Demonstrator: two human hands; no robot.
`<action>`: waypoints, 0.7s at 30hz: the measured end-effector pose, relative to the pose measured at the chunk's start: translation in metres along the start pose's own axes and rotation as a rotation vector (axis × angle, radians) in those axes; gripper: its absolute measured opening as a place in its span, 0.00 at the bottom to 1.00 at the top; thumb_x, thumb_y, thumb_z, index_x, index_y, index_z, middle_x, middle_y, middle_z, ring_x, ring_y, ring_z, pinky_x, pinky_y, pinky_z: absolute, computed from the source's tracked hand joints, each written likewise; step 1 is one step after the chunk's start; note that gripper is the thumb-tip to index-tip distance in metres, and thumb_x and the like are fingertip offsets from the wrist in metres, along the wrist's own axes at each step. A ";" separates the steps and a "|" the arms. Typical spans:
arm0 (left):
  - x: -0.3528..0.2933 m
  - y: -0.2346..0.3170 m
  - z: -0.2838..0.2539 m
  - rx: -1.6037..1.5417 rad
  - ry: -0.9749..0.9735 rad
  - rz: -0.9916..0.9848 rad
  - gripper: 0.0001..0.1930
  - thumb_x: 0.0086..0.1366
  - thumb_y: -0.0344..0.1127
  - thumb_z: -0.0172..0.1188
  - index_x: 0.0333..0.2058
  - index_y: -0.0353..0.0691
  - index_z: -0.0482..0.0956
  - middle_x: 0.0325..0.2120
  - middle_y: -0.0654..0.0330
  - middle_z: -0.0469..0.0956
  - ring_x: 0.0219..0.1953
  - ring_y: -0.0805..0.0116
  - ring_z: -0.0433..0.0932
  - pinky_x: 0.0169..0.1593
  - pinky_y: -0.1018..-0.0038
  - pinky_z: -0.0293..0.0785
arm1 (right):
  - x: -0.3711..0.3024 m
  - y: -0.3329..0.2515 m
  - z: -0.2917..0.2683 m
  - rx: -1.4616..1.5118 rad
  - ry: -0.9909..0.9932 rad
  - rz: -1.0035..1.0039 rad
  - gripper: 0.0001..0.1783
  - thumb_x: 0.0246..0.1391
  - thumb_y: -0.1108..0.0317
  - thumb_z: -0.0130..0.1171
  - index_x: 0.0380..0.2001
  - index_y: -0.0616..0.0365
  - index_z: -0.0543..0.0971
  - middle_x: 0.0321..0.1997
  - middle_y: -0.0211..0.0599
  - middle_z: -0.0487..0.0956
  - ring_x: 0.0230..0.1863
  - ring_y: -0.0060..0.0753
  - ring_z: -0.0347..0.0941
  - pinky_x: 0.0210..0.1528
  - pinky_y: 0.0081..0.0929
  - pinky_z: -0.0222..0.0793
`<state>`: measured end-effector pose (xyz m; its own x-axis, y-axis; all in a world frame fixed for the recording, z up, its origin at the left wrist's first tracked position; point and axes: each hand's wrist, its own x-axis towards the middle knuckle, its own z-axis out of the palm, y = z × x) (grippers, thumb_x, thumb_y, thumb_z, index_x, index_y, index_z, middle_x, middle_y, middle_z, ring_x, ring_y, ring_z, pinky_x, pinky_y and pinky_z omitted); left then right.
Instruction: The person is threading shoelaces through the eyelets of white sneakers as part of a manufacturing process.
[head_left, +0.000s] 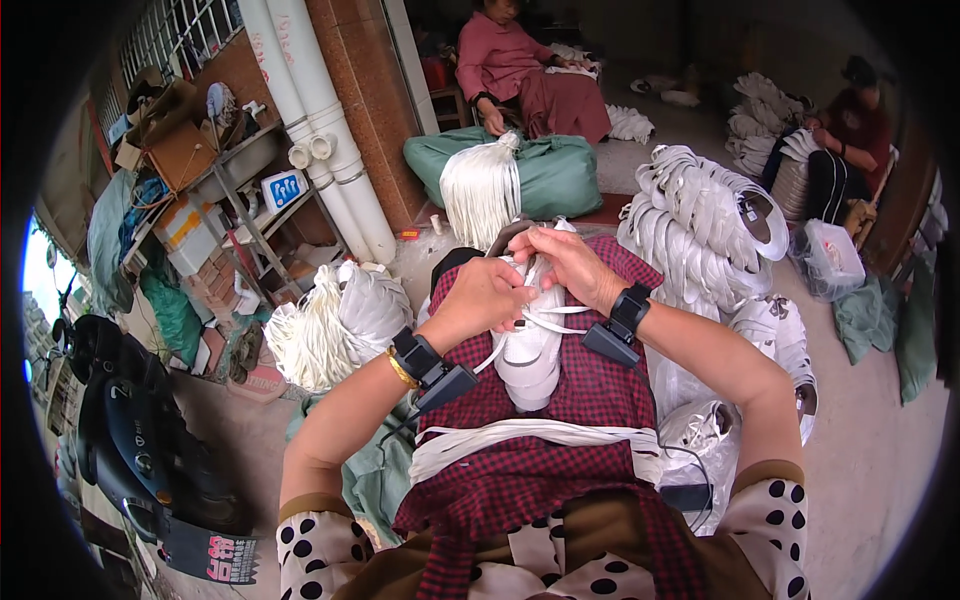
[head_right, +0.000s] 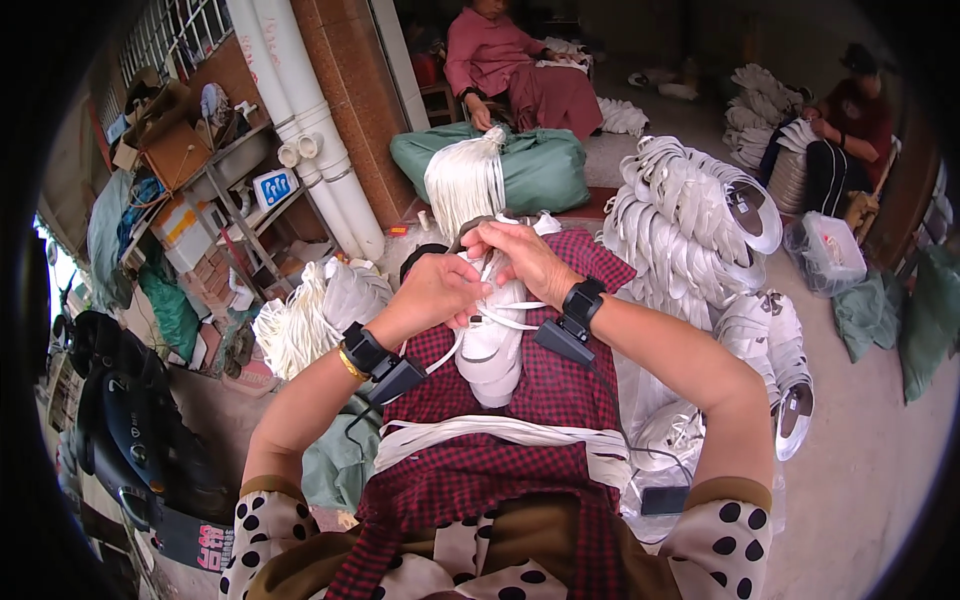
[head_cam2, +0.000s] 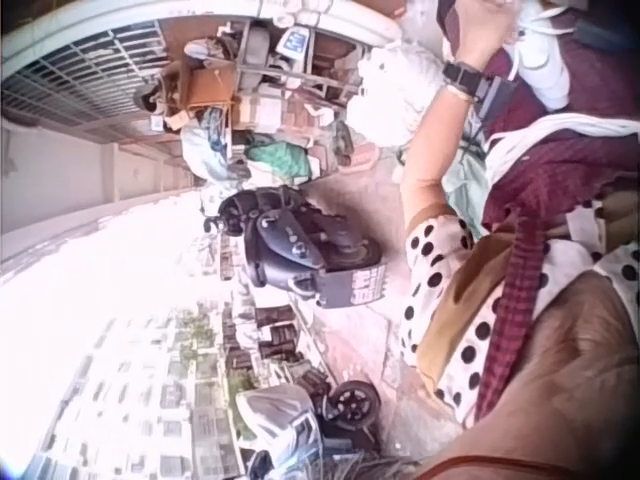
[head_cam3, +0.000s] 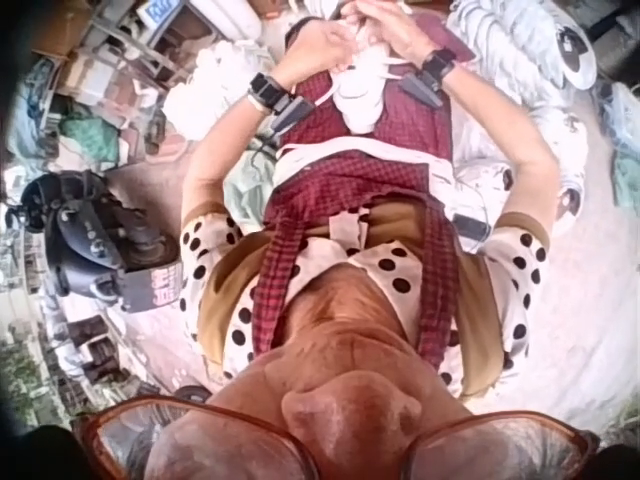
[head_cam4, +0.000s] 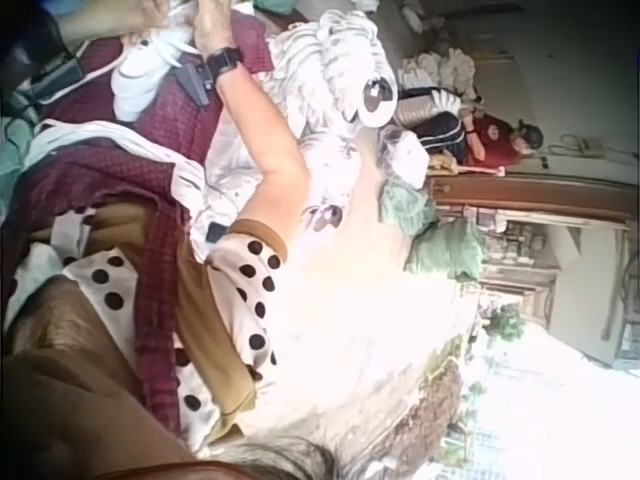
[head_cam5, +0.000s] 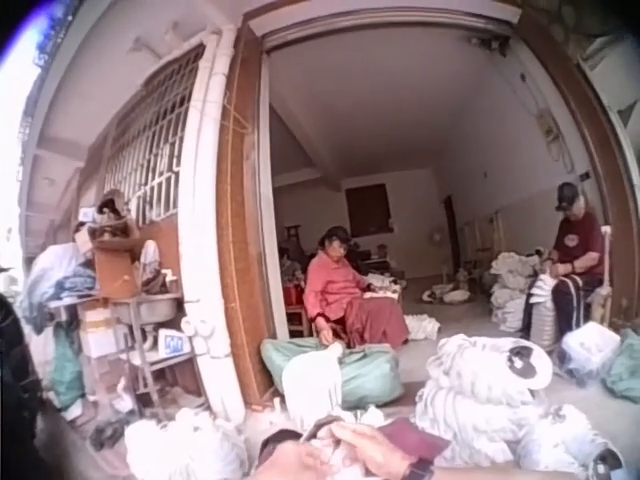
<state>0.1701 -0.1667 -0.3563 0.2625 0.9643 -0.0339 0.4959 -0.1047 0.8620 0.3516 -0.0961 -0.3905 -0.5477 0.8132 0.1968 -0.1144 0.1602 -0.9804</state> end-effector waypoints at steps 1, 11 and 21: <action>0.011 -0.008 0.004 0.153 0.011 0.056 0.10 0.63 0.34 0.66 0.29 0.32 0.78 0.19 0.60 0.79 0.17 0.75 0.77 0.20 0.77 0.72 | 0.000 0.001 0.000 0.005 -0.019 -0.013 0.28 0.67 0.44 0.47 0.48 0.59 0.79 0.38 0.26 0.76 0.39 0.16 0.71 0.31 0.15 0.69; 0.003 -0.039 -0.024 -0.776 0.359 0.047 0.09 0.69 0.35 0.60 0.30 0.40 0.74 0.20 0.64 0.76 0.20 0.73 0.77 0.24 0.77 0.74 | -0.005 -0.003 -0.002 -0.330 -0.171 -0.145 0.10 0.52 0.65 0.64 0.37 0.56 0.83 0.35 0.25 0.78 0.43 0.20 0.72 0.37 0.23 0.70; 0.012 -0.033 -0.008 -0.864 0.188 0.066 0.10 0.73 0.40 0.55 0.34 0.43 0.72 0.22 0.65 0.76 0.24 0.74 0.77 0.26 0.79 0.71 | -0.008 0.004 0.028 -0.864 -0.030 -0.443 0.12 0.46 0.60 0.68 0.35 0.51 0.84 0.28 0.33 0.75 0.41 0.40 0.68 0.46 0.35 0.65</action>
<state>0.1503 -0.1496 -0.3812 0.0905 0.9948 0.0474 -0.3340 -0.0146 0.9425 0.3326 -0.1181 -0.3956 -0.6235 0.5680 0.5373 0.3264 0.8135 -0.4812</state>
